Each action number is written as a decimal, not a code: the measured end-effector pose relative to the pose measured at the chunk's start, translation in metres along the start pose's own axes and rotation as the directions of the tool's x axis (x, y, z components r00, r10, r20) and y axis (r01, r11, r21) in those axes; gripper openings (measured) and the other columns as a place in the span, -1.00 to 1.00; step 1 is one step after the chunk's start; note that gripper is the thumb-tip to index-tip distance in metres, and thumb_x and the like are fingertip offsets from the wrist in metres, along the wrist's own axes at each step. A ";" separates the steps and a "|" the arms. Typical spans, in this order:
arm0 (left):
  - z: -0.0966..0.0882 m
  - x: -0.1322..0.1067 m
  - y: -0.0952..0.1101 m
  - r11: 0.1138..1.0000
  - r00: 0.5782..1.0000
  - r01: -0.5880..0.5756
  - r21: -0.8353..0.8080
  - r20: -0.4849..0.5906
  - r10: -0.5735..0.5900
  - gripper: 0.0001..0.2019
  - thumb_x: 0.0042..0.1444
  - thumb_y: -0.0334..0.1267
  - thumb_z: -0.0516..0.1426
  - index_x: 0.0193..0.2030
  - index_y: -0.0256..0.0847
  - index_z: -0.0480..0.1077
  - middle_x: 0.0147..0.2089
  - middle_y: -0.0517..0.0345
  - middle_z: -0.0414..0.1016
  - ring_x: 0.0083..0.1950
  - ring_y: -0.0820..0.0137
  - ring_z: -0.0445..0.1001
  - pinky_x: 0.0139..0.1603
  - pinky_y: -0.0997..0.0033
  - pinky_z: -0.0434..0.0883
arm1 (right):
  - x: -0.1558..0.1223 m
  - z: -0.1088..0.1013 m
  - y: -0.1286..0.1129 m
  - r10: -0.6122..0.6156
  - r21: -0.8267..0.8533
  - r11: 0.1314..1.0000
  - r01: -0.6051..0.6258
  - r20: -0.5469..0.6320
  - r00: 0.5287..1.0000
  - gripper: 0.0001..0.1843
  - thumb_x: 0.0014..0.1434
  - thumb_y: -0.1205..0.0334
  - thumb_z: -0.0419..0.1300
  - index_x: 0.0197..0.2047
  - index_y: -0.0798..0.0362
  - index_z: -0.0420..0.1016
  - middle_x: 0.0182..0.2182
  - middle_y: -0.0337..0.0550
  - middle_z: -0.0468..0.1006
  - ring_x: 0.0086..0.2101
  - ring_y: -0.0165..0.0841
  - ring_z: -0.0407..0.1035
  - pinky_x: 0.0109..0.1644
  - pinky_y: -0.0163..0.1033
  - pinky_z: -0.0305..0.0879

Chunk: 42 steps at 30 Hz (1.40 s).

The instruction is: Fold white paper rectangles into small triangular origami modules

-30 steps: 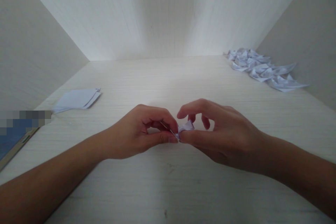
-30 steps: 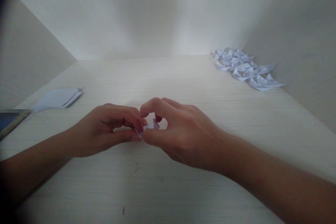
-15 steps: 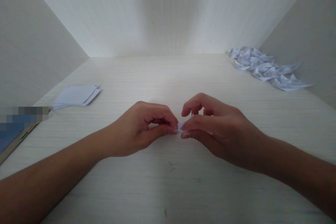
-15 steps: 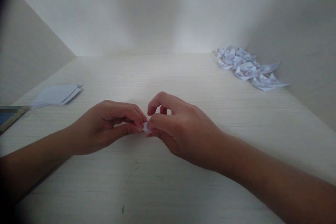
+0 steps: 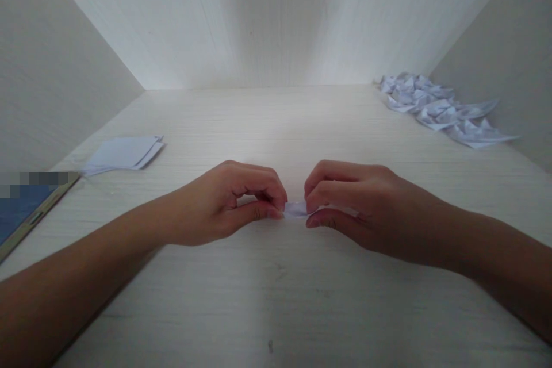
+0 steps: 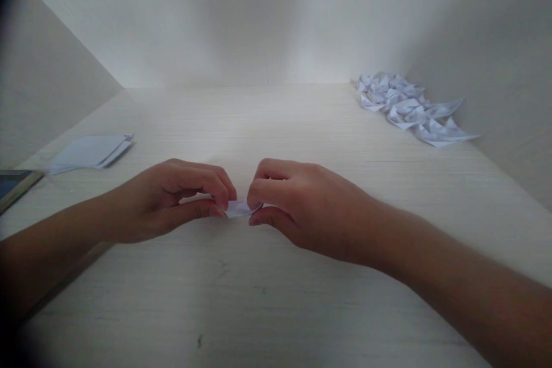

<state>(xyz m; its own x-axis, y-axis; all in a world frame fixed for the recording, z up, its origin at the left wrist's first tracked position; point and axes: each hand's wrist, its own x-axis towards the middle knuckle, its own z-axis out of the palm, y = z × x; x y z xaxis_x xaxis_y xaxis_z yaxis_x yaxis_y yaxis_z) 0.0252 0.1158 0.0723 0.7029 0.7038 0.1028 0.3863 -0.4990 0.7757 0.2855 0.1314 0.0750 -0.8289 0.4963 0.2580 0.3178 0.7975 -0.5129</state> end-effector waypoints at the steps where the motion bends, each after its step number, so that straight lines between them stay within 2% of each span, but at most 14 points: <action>1: 0.000 0.000 0.001 1.000 1.000 -0.004 0.009 0.015 0.004 -0.88 0.33 -0.35 0.15 -0.20 -0.17 0.54 -0.18 0.09 0.64 -0.19 0.37 0.59 -0.16 0.43 0.50 | 0.000 0.000 0.000 0.004 -0.005 1.000 -0.004 0.027 1.000 -0.88 0.32 0.40 0.24 -0.27 0.05 0.55 -0.23 -0.15 0.56 -0.32 -0.41 0.43 -0.24 -0.30 0.31; 6: 0.001 -0.001 0.005 0.997 0.997 0.021 0.069 0.071 -0.026 -0.92 0.31 -0.28 0.20 -0.17 -0.16 0.54 -0.23 0.13 0.64 -0.26 0.39 0.57 -0.21 0.43 0.47 | 0.001 0.003 0.000 0.016 0.011 1.000 -0.017 0.082 0.996 -0.77 0.33 0.47 0.16 -0.31 0.06 0.56 -0.24 -0.16 0.56 -0.37 -0.44 0.40 -0.28 -0.33 0.25; 11: 0.003 -0.002 0.003 0.992 0.999 -0.013 0.124 0.039 0.008 -0.87 0.32 -0.25 0.20 -0.24 -0.18 0.55 -0.29 0.16 0.62 -0.35 0.44 0.51 -0.31 0.47 0.40 | 0.003 0.005 0.000 0.062 0.063 0.996 -0.067 0.080 0.995 -0.79 0.30 0.48 0.20 -0.34 0.07 0.56 -0.29 -0.19 0.56 -0.35 -0.44 0.42 -0.24 -0.33 0.27; 18: 0.003 -0.001 0.003 0.985 0.998 -0.057 0.163 0.010 0.056 -0.87 0.33 -0.30 0.20 -0.25 -0.21 0.54 -0.32 0.19 0.60 -0.36 0.47 0.50 -0.31 0.50 0.40 | 0.002 0.010 0.005 0.031 0.078 0.996 -0.034 0.029 0.999 -0.80 0.26 0.53 0.22 -0.29 0.07 0.59 -0.32 -0.23 0.61 -0.34 -0.45 0.46 -0.19 -0.35 0.32; 21: 0.002 0.000 0.004 0.972 0.995 -0.096 0.215 0.008 0.096 -0.89 0.33 -0.33 0.20 -0.23 -0.22 0.55 -0.28 0.20 0.59 -0.33 0.51 0.51 -0.27 0.55 0.41 | 0.000 0.010 0.004 -0.008 0.003 1.000 0.008 -0.020 1.000 -0.79 0.31 0.49 0.18 -0.29 0.08 0.59 -0.29 -0.16 0.63 -0.33 -0.41 0.48 -0.22 -0.33 0.33; 24: 0.002 -0.001 0.004 0.945 0.987 -0.136 0.297 -0.038 0.154 -0.93 0.31 -0.36 0.23 -0.20 -0.21 0.57 -0.22 0.20 0.61 -0.28 0.54 0.53 -0.24 0.60 0.40 | -0.002 0.007 0.001 -0.076 -0.154 0.986 0.062 -0.083 0.994 -0.78 0.36 0.43 0.14 -0.24 0.08 0.61 -0.24 -0.09 0.66 -0.33 -0.37 0.49 -0.27 -0.30 0.33; 27: 0.002 -0.002 0.004 0.899 0.958 -0.184 0.397 -0.132 0.254 -0.96 0.29 -0.38 0.27 -0.16 -0.21 0.58 -0.20 0.19 0.62 -0.27 0.56 0.55 -0.25 0.62 0.40 | -0.003 0.004 -0.005 -0.050 -0.235 0.972 0.014 -0.149 0.988 -0.78 0.40 0.35 0.11 -0.19 0.07 0.60 -0.24 -0.10 0.67 -0.36 -0.35 0.48 -0.31 -0.29 0.31; 30: 0.004 -0.004 0.004 0.844 0.922 -0.222 0.489 -0.176 0.344 -0.94 0.27 -0.41 0.28 -0.15 -0.23 0.58 -0.20 0.17 0.62 -0.29 0.56 0.54 -0.29 0.62 0.39 | -0.003 0.003 -0.008 -0.039 -0.252 0.968 -0.007 -0.174 0.984 -0.75 0.44 0.28 0.09 -0.19 0.06 0.60 -0.31 -0.12 0.65 -0.39 -0.35 0.45 -0.34 -0.28 0.28; 35: 0.008 -0.006 0.005 0.787 0.899 -0.262 0.559 -0.155 0.409 -0.96 0.29 -0.41 0.26 -0.17 -0.25 0.56 -0.20 0.14 0.61 -0.32 0.55 0.51 -0.34 0.57 0.36 | -0.003 0.006 -0.009 -0.136 -0.357 0.932 0.065 -0.176 0.975 -0.72 0.44 0.32 0.10 -0.25 0.11 0.61 -0.35 -0.07 0.62 -0.39 -0.34 0.40 -0.35 -0.25 0.24; 42: 0.006 -0.006 0.009 0.744 0.925 -0.252 0.619 -0.073 0.374 -0.90 0.33 -0.47 0.19 -0.19 -0.27 0.53 -0.23 0.14 0.57 -0.30 0.47 0.47 -0.31 0.47 0.37 | -0.003 0.007 -0.007 -0.201 -0.436 0.889 0.139 -0.099 0.975 -0.64 0.45 0.39 0.03 -0.28 0.16 0.62 -0.36 -0.01 0.63 -0.41 -0.29 0.41 -0.33 -0.19 0.31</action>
<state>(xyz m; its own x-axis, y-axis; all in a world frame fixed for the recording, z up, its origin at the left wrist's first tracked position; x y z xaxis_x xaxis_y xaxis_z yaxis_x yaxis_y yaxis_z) 0.0283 0.1041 0.0746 0.7505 0.5015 0.4305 0.4804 -0.8613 0.1658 0.2824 0.1216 0.0721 -0.8263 0.3574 0.4354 0.3679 0.9277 -0.0632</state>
